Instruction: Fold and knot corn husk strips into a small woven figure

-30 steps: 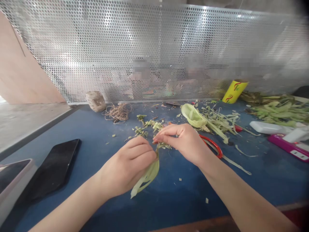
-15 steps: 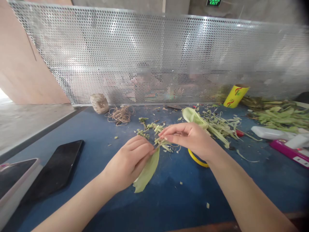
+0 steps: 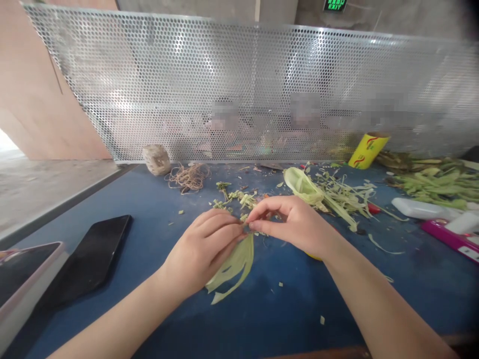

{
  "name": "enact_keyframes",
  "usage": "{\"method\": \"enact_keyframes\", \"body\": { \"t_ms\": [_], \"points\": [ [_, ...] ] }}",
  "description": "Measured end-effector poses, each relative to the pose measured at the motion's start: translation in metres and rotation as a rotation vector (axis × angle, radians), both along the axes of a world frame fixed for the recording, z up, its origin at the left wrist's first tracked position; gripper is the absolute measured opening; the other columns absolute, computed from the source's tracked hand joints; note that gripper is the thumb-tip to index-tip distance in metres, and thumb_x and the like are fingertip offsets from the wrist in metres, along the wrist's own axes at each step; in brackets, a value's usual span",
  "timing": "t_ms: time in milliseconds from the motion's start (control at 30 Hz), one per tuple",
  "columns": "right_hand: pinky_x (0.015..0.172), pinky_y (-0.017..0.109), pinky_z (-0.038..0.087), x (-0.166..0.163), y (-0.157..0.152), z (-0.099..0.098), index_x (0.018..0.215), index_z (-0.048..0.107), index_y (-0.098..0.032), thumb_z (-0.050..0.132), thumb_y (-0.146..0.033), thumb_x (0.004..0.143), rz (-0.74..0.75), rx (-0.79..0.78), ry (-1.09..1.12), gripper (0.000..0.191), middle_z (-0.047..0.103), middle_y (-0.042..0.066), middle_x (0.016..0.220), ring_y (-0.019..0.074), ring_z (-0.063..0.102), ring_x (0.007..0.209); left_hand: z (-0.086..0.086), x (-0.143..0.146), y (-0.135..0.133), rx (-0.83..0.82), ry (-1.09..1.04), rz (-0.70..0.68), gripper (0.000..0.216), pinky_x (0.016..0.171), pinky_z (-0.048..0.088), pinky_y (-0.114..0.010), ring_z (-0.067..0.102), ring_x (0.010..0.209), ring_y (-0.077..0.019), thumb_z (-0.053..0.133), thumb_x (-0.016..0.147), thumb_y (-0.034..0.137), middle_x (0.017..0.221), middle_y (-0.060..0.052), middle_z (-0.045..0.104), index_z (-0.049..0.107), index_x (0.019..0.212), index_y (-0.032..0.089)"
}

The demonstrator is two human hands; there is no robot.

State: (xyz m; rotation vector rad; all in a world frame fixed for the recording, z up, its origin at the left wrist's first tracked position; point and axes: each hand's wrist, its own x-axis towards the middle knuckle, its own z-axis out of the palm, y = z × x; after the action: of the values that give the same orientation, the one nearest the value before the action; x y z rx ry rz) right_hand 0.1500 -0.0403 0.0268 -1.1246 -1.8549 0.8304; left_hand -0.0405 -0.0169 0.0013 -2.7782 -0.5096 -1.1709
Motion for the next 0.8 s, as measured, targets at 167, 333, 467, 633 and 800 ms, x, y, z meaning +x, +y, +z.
{"method": "enact_keyframes", "body": {
  "t_ms": [167, 333, 467, 633, 800],
  "points": [
    [0.058, 0.023, 0.045, -0.004, -0.002, -0.002, 0.077, 0.063, -0.017, 0.058, -0.028, 0.074, -0.004, -0.161, 0.024, 0.011, 0.061, 0.001, 0.069, 0.011, 0.056, 0.064, 0.003, -0.003, -0.004, 0.293, -0.026, 0.087, 0.018, 0.068, 0.051, -0.037, 0.061, 0.082, -0.0218, 0.065, 0.07, 0.007, 0.09, -0.009, 0.066, 0.06, 0.085, 0.015],
    [0.062, 0.023, 0.047, -0.005, -0.003, -0.005, 0.078, 0.06, -0.018, 0.057, -0.023, 0.074, 0.034, -0.305, 0.117, 0.007, 0.062, 0.001, 0.073, 0.0114, 0.059, 0.069, 0.011, -0.002, -0.01, 0.487, 0.034, 0.047, 0.015, 0.065, 0.051, -0.039, 0.064, 0.08, -0.0242, 0.064, 0.069, 0.003, 0.082, -0.008, 0.069, 0.06, 0.079, 0.013],
    [0.062, 0.022, 0.047, -0.004, -0.006, -0.005, 0.077, 0.059, -0.018, 0.057, -0.021, 0.074, 0.132, -0.354, 0.141, 0.004, 0.063, 0.0, 0.072, 0.0105, 0.059, 0.068, 0.007, -0.001, -0.012, 0.388, 0.062, -0.072, 0.017, 0.063, 0.053, -0.035, 0.065, 0.081, -0.0229, 0.065, 0.068, 0.003, 0.084, -0.009, 0.069, 0.055, 0.078, 0.015],
    [0.059, 0.021, 0.044, -0.002, -0.006, -0.003, 0.078, 0.059, -0.018, 0.058, -0.026, 0.075, 0.157, -0.346, 0.109, 0.009, 0.061, -0.001, 0.07, 0.0094, 0.056, 0.064, -0.001, 0.003, -0.012, 0.093, -0.187, -0.116, 0.031, 0.062, 0.054, -0.028, 0.064, 0.074, -0.0165, 0.071, 0.063, 0.006, 0.081, -0.008, 0.066, 0.048, 0.082, 0.015],
    [0.057, 0.02, 0.043, -0.002, -0.005, -0.002, 0.078, 0.06, -0.018, 0.058, -0.027, 0.075, 0.155, -0.34, 0.097, 0.009, 0.061, -0.001, 0.07, 0.009, 0.056, 0.065, 0.004, 0.005, -0.014, 0.059, -0.191, -0.04, 0.031, 0.064, 0.053, -0.026, 0.062, 0.071, -0.0138, 0.07, 0.065, 0.005, 0.079, -0.005, 0.066, 0.058, 0.091, 0.014]
  ]
}}
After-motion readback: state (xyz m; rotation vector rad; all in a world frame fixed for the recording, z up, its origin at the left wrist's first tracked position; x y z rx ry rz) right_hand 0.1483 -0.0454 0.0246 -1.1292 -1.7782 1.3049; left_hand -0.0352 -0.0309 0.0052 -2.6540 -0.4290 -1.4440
